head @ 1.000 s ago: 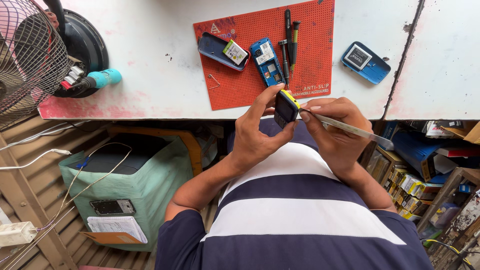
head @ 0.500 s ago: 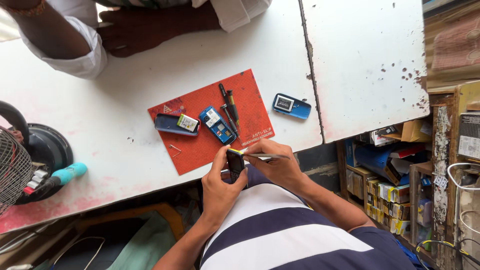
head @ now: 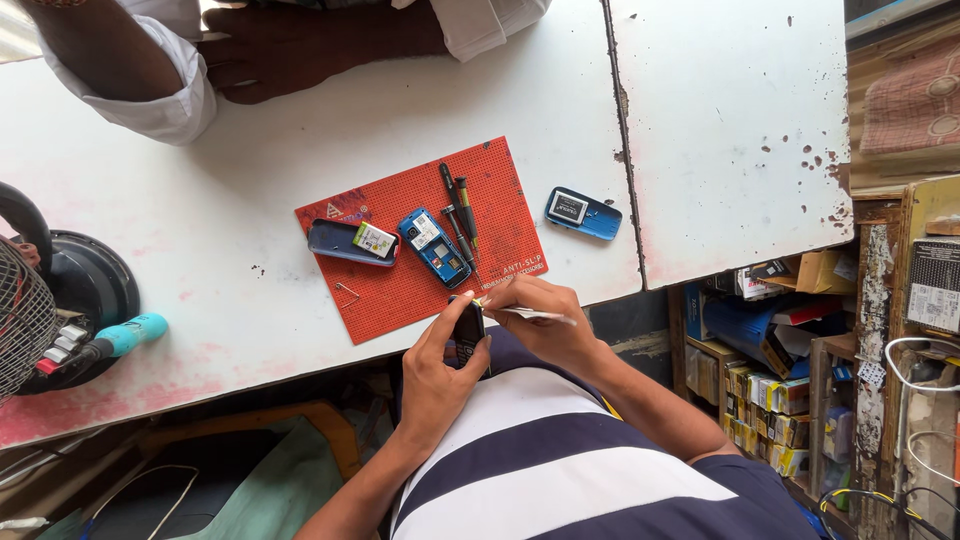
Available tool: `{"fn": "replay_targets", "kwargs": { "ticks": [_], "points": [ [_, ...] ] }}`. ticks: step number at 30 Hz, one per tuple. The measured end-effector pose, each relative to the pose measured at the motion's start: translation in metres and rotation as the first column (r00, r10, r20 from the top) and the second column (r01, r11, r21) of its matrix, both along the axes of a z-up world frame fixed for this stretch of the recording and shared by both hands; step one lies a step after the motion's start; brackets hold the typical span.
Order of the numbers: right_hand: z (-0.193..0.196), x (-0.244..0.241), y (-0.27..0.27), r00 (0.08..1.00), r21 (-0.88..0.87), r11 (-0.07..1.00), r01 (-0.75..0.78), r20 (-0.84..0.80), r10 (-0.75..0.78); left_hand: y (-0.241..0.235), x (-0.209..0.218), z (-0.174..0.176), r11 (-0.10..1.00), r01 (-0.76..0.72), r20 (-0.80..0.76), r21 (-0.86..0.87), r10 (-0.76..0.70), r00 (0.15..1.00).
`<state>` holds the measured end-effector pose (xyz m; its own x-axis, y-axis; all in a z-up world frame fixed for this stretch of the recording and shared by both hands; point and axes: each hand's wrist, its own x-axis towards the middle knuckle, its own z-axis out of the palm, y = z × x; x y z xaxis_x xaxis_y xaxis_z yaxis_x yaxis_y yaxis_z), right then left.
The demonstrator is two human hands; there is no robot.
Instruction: The person uses a screwdriver and a metal prying tool to open and manipulate the back cover of a yellow mobile phone. They also retrieve and count banknotes from a drawer, then hand them to another person across the table before resuming work on the phone.
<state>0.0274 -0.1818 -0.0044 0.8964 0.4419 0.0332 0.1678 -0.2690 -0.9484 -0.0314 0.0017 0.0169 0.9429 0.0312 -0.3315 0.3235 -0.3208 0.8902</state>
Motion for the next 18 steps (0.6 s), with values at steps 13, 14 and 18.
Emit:
{"fn": "replay_targets", "kwargs": {
  "ticks": [13,14,18],
  "points": [
    [-0.0029,-0.0052,0.0065,0.833,0.075,0.963,0.260,-0.522,-0.184,-0.0014,-0.0013,0.0046,0.998,0.011,0.134,0.069,-0.021,0.991],
    [-0.0018,-0.0043,0.0066,0.838,0.068,0.965,0.254,-0.514,-0.184,-0.0018,-0.0016,0.0049,0.996,0.015,0.139,0.085,-0.027,0.990],
    [0.0011,0.0021,0.0061,0.862,0.034,0.980,0.196,-0.482,-0.156,-0.0024,-0.0004,0.0057,0.996,0.030,0.140,0.083,-0.042,0.989]
  ]
}}
